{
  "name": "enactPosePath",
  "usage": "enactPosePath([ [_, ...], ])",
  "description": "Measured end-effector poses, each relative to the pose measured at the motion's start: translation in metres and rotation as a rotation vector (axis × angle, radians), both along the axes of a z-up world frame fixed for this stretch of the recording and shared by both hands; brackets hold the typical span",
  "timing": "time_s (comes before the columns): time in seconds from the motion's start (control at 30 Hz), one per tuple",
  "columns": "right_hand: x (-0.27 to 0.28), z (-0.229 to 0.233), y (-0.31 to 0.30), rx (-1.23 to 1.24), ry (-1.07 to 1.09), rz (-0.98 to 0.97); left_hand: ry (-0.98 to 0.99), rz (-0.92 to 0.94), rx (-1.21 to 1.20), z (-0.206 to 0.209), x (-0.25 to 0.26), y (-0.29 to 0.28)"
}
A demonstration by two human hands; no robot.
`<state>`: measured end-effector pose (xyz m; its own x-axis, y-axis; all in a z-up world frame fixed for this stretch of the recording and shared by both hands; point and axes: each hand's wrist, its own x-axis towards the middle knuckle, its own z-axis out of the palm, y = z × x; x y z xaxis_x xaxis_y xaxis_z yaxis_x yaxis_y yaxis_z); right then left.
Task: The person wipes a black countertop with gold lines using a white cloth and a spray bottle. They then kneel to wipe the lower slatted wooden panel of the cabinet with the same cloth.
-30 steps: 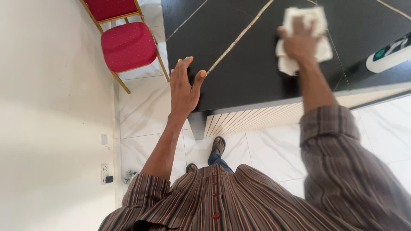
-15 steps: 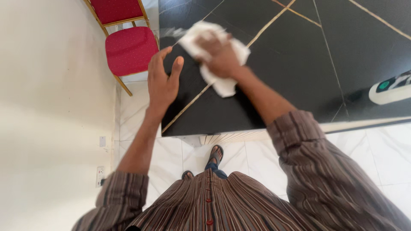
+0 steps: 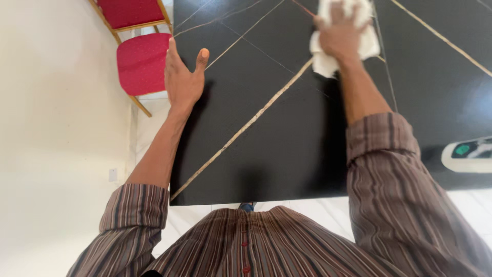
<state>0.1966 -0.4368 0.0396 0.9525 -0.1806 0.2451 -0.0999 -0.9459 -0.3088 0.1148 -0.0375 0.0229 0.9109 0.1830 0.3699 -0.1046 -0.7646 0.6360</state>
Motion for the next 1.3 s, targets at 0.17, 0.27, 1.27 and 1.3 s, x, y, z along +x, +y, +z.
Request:
enactPosePath([
  [0.17,0.043,-0.011,0.188,-0.172,-0.091,0.551,-0.034,-0.008,-0.137,0.000,-0.003,0.004],
  [0.27,0.037,-0.012,0.276,-0.114,-0.178,0.720,-0.111,-0.033,-0.322,0.001,0.000,0.011],
  [1.27,0.178,0.035,0.294,-0.052,-0.117,0.524,-0.045,0.049,-0.316,0.018,-0.002,0.016],
  [1.3,0.166,0.035,0.321,-0.102,-0.085,0.565,-0.041,0.054,-0.339,0.018,-0.001,0.015],
])
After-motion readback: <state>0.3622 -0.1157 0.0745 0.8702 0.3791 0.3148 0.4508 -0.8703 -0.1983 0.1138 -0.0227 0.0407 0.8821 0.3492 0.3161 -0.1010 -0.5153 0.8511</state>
